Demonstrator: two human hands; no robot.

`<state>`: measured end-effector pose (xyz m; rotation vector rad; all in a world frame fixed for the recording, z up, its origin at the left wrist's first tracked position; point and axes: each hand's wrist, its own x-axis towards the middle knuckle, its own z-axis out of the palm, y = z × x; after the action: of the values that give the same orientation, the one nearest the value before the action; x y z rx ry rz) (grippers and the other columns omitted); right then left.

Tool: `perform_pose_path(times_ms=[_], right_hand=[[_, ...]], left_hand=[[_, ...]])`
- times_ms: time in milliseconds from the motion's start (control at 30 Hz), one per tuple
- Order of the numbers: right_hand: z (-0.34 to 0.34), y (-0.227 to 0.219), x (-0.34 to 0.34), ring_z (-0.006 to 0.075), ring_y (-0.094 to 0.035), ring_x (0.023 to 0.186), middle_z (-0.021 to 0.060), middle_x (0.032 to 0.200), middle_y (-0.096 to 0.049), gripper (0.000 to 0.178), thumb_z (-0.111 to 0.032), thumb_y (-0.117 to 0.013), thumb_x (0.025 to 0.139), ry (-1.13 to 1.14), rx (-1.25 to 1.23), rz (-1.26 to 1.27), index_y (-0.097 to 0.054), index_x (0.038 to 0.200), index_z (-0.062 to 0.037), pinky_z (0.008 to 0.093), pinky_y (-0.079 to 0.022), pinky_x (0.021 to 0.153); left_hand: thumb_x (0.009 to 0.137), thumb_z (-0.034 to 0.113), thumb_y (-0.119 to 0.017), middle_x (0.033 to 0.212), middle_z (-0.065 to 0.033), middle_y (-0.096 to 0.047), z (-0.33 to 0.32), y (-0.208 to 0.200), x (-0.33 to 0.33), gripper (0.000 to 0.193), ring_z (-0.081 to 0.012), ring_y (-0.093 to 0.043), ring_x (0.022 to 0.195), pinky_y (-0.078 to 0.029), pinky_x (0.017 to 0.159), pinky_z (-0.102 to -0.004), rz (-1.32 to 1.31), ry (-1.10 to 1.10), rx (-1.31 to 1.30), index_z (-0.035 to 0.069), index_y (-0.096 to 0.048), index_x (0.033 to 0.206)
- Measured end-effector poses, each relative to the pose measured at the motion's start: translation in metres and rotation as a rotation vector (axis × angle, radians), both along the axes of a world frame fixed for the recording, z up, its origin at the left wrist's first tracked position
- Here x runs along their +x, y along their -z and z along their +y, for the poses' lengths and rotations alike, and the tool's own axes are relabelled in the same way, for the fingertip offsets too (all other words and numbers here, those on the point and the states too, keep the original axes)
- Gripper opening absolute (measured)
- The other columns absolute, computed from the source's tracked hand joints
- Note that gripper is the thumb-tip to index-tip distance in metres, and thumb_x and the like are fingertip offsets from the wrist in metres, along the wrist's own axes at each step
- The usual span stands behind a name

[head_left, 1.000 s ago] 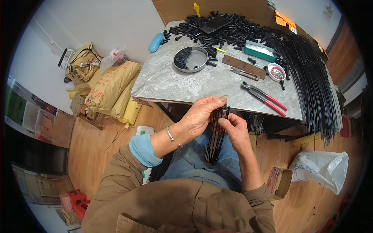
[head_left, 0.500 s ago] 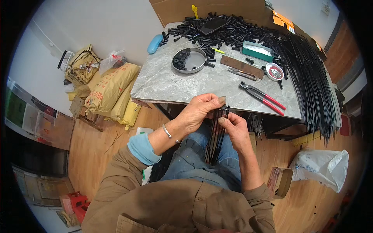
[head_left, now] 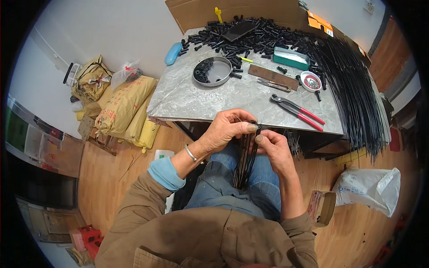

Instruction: Assembling plastic components by attaching clips to bundles of rods.

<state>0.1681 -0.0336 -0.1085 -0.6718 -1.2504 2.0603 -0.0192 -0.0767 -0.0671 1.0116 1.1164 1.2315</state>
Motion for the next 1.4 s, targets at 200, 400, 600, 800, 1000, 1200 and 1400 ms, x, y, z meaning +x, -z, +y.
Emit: perform_pose_path(times_ms=[200,400,600,800,1000,1200,1400], right_hand=[[-0.012,-0.010,-0.004,0.0063,-0.054,0.066,0.0002,0.072,-0.063,0.018,-0.017,-0.065,0.091,0.133,0.256,-0.170,-0.066,0.087,0.0005,0.0227,-0.045,0.060],[-0.015,-0.010,-0.003,0.0051,-0.055,0.068,-0.0038,0.074,-0.059,0.019,-0.022,-0.064,0.091,0.184,0.387,-0.259,-0.064,0.086,-0.0040,0.0222,-0.046,0.060],[-0.005,-0.015,0.008,0.0034,-0.050,0.065,-0.0045,0.071,-0.058,0.016,-0.018,-0.067,0.089,-0.095,0.170,-0.126,-0.064,0.084,-0.0035,0.0212,-0.043,0.059],[-0.015,-0.013,0.009,0.0042,-0.053,0.067,-0.0036,0.074,-0.060,0.015,-0.018,-0.071,0.086,-0.020,0.169,-0.109,-0.063,0.084,-0.0048,0.0208,-0.045,0.061],[-0.011,-0.015,0.011,0.0047,-0.055,0.066,-0.0022,0.074,-0.062,0.015,-0.016,-0.072,0.083,-0.148,0.095,-0.069,-0.063,0.079,-0.0051,0.0211,-0.045,0.060],[-0.011,-0.011,0.014,0.0050,-0.055,0.067,-0.0023,0.076,-0.062,0.017,-0.019,-0.074,0.082,-0.169,0.060,-0.041,-0.063,0.082,-0.0056,0.0209,-0.045,0.061],[-0.012,-0.017,0.011,0.0033,-0.056,0.068,-0.0044,0.074,-0.059,0.023,-0.027,-0.074,0.084,-0.020,0.146,-0.111,-0.058,0.079,-0.0093,0.0197,-0.049,0.058]], left_hand=[[0.080,0.012,-0.073,0.084,-0.0010,-0.064,-0.002,0.000,0.004,0.024,-0.0046,-0.055,0.068,-0.043,0.059,-0.0177,-0.040,-0.032,0.028,0.002,-0.066,0.100],[0.079,0.009,-0.073,0.085,-0.0019,-0.065,-0.007,0.001,0.005,0.024,-0.0053,-0.056,0.069,-0.046,0.061,-0.0180,-0.090,-0.021,0.025,0.000,-0.066,0.101],[0.078,0.005,-0.072,0.086,-0.0031,-0.065,-0.008,0.000,-0.002,0.022,-0.0065,-0.058,0.069,-0.048,0.061,-0.0190,-0.133,0.150,0.019,0.000,-0.066,0.099],[0.075,0.005,-0.076,0.092,-0.0046,-0.065,-0.012,0.007,-0.001,0.022,-0.0087,-0.060,0.075,-0.049,0.062,-0.0202,-0.236,0.180,0.050,0.003,-0.067,0.095],[0.073,0.011,-0.082,0.090,-0.0044,-0.064,-0.014,0.003,0.000,0.026,-0.0112,-0.061,0.081,-0.051,0.069,-0.0236,-0.281,0.277,0.051,0.005,-0.065,0.092],[0.073,0.020,-0.082,0.087,-0.0013,-0.063,-0.013,0.002,0.006,0.035,-0.0056,-0.055,0.073,-0.045,0.064,-0.0185,-0.278,0.309,0.121,0.005,-0.066,0.100],[0.078,0.036,-0.079,0.085,0.0018,-0.057,-0.020,0.001,0.039,0.046,-0.0039,-0.049,0.066,-0.041,0.061,-0.0165,-0.328,-0.120,0.101,0.001,-0.062,0.103]])
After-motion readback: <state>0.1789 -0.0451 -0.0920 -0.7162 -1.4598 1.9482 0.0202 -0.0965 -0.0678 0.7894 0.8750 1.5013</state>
